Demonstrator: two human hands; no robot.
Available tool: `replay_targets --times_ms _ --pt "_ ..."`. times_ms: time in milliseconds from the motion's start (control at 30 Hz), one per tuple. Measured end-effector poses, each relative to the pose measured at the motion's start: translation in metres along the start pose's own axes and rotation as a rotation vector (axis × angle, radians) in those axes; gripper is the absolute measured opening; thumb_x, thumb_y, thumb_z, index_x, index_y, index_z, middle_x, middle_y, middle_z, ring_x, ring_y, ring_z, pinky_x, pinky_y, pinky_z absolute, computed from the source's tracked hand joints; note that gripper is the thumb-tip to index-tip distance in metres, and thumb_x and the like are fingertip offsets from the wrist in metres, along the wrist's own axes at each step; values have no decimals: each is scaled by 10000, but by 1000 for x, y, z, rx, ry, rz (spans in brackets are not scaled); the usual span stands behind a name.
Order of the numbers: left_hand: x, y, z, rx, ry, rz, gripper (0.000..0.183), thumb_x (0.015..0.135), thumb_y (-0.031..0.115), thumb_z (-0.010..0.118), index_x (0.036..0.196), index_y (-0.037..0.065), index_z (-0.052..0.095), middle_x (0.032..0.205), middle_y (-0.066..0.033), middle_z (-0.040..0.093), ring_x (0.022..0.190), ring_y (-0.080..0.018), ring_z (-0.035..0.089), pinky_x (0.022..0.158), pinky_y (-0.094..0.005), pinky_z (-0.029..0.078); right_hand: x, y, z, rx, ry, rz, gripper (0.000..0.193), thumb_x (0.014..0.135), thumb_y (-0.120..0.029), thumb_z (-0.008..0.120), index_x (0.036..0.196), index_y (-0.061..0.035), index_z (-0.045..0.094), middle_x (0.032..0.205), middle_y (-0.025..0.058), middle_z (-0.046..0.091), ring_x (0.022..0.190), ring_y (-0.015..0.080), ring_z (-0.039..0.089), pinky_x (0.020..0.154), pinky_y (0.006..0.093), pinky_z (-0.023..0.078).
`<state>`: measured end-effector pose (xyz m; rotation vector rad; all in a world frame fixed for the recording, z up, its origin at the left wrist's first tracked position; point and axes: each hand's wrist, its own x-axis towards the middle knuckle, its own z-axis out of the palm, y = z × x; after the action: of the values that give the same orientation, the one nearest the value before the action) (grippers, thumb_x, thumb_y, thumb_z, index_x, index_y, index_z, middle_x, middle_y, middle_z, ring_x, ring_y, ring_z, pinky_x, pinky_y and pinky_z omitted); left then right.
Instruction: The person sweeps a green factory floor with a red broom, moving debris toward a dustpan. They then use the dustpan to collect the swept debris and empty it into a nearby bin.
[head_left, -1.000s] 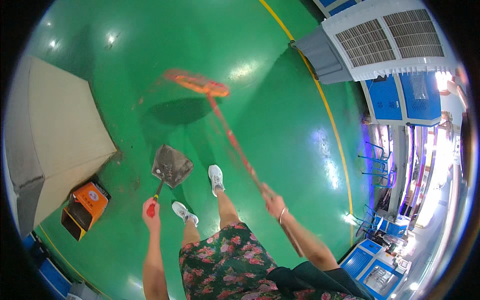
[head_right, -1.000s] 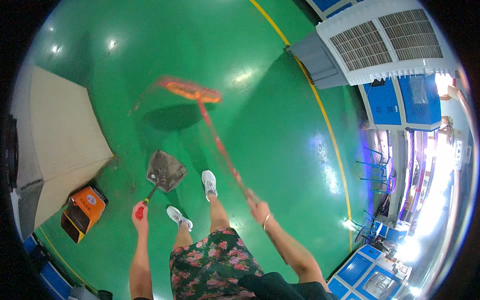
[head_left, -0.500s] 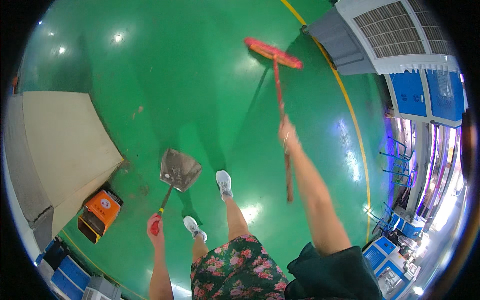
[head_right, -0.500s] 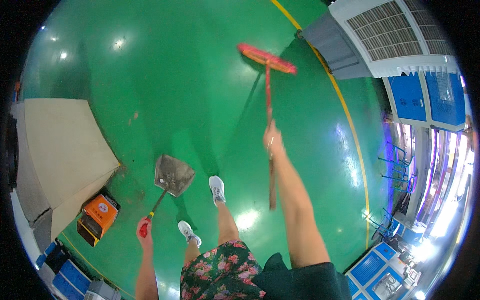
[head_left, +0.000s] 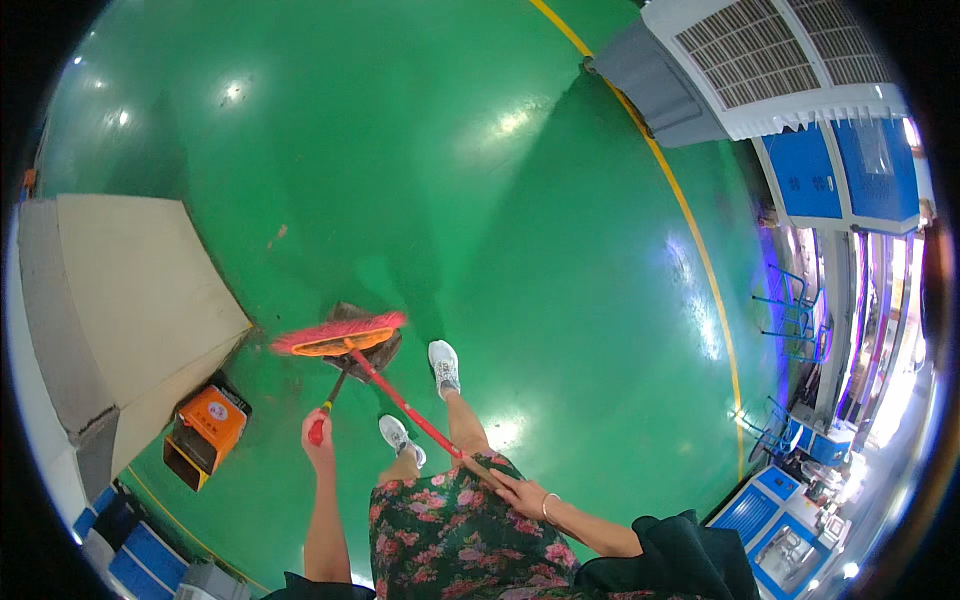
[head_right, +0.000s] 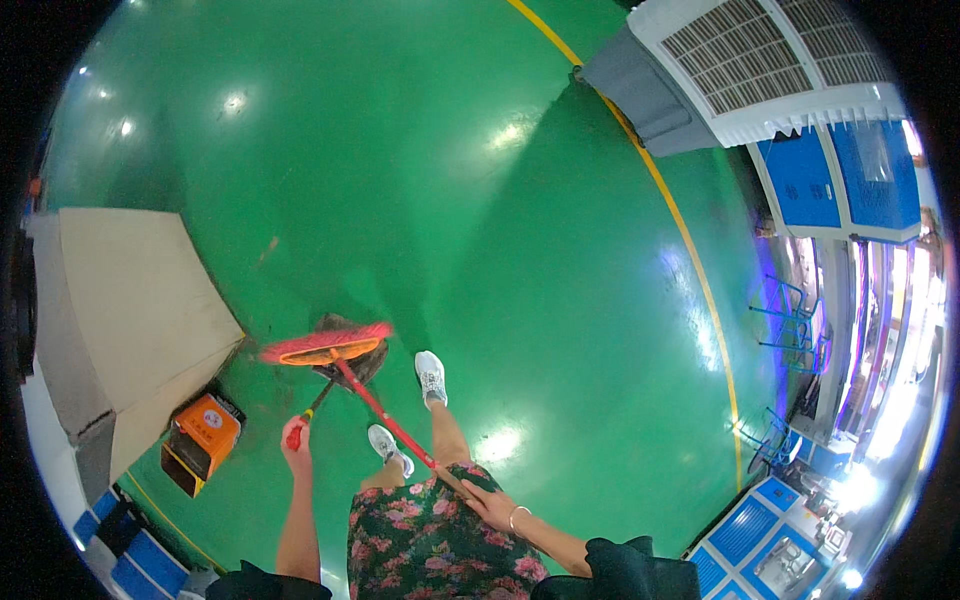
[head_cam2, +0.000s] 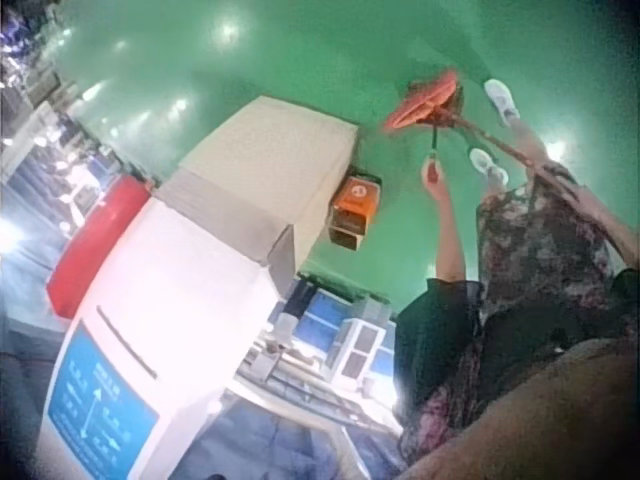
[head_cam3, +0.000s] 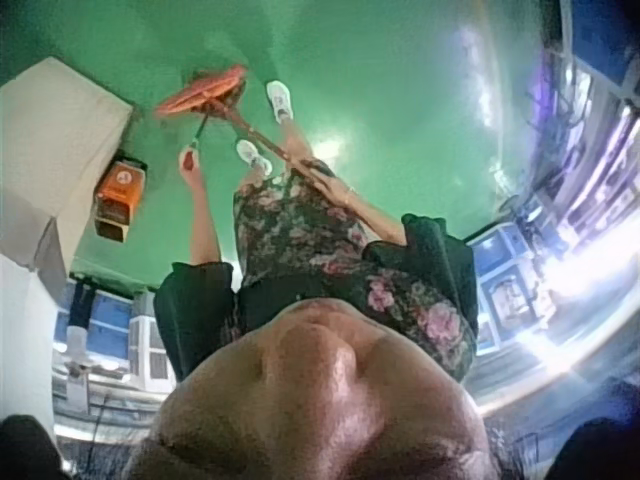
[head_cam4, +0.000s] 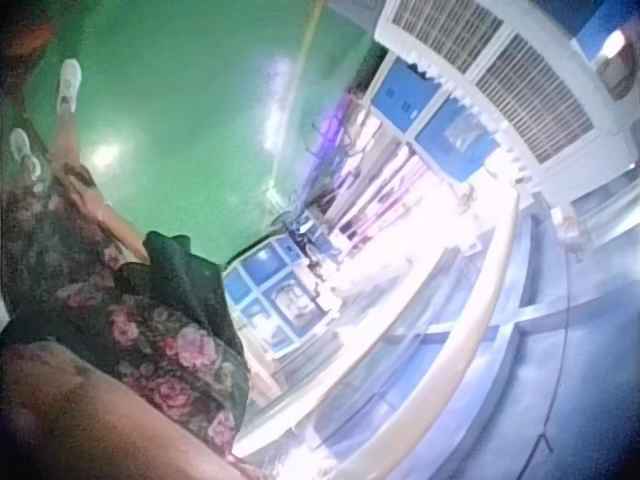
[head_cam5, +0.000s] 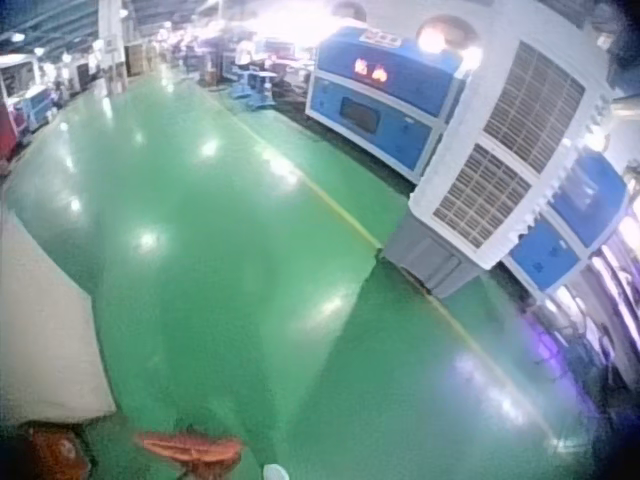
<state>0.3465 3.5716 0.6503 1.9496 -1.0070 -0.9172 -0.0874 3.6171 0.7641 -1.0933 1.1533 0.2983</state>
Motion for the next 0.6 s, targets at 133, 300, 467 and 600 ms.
replay_targets --times_ms 133,300,467,600 --pt "-9 14 -4 -81 38 -25 105 836 -18 598 939 -3 581 1049 -119 588 968 -204 558 883 -297 431 -27 -12 -12 27 103 -52 505 952 -381 422 1415 -212 315 1222 178 558 1070 399 545 918 419 437" --pt "-25 7 -23 -120 89 -63 97 818 -16 616 911 -7 591 1040 -126 594 977 -207 562 888 -297 430 25 -7 -62 -80 428 -69 460 943 -282 478 1380 -175 383 1121 213 601 994 320 618 848 396 483" --pt "-32 -6 -40 -87 108 -25 85 800 6 630 881 1 604 1036 -135 609 983 -230 575 885 -319 441 121 -58 -125 -51 510 169 498 941 -267 450 1401 -128 321 885 270 609 754 402 612 678 444 480" --pt "-30 7 -30 47 85 -19 113 790 32 641 898 16 615 1014 -112 621 973 -208 579 885 -310 438 158 -8 -55 -168 666 -95 505 938 -280 469 1412 -179 330 727 157 598 551 235 570 536 369 487"
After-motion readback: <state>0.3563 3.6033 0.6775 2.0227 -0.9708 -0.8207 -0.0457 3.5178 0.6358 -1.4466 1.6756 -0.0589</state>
